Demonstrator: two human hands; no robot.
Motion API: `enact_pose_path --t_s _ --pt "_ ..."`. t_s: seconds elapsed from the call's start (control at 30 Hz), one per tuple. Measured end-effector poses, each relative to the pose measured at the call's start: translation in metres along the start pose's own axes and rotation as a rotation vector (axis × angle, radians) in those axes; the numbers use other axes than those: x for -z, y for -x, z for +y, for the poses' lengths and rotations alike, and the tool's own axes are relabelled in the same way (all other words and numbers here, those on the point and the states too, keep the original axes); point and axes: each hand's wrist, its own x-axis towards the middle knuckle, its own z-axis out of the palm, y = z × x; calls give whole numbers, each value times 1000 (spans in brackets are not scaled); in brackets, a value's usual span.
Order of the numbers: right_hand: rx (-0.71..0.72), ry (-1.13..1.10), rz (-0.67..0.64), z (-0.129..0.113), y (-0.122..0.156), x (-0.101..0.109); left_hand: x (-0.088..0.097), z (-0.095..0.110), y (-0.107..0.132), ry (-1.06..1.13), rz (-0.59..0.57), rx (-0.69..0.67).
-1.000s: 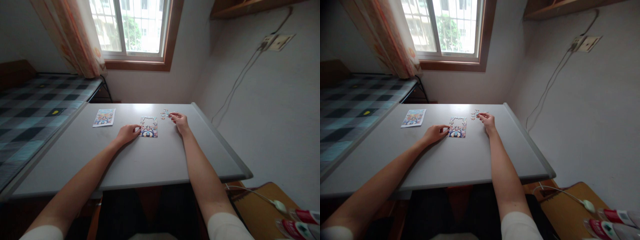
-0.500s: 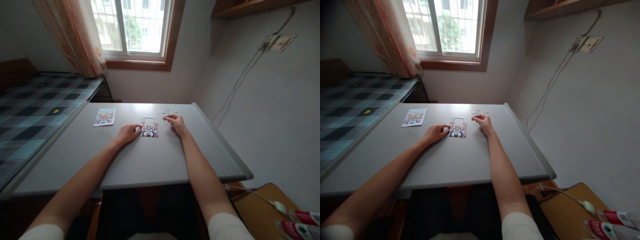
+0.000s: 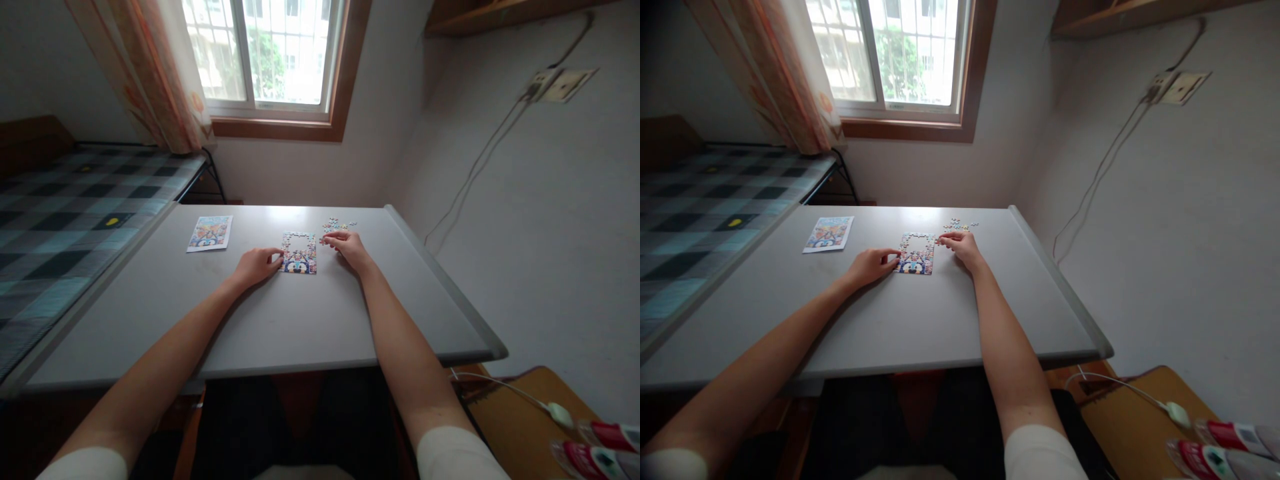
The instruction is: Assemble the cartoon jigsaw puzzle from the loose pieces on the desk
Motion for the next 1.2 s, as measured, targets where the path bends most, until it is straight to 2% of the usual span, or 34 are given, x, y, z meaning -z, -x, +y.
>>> enact_pose_path --t_s 0.97,1.07,1.2 --pt "-18 5 -20 2 -2 -3 -1 -1 0 -7 6 -21" --pt "7 9 -26 1 -2 -8 -1 0 0 12 -16 -54" --pt "65 65 -17 -2 1 -25 -3 0 0 29 -36 -105"
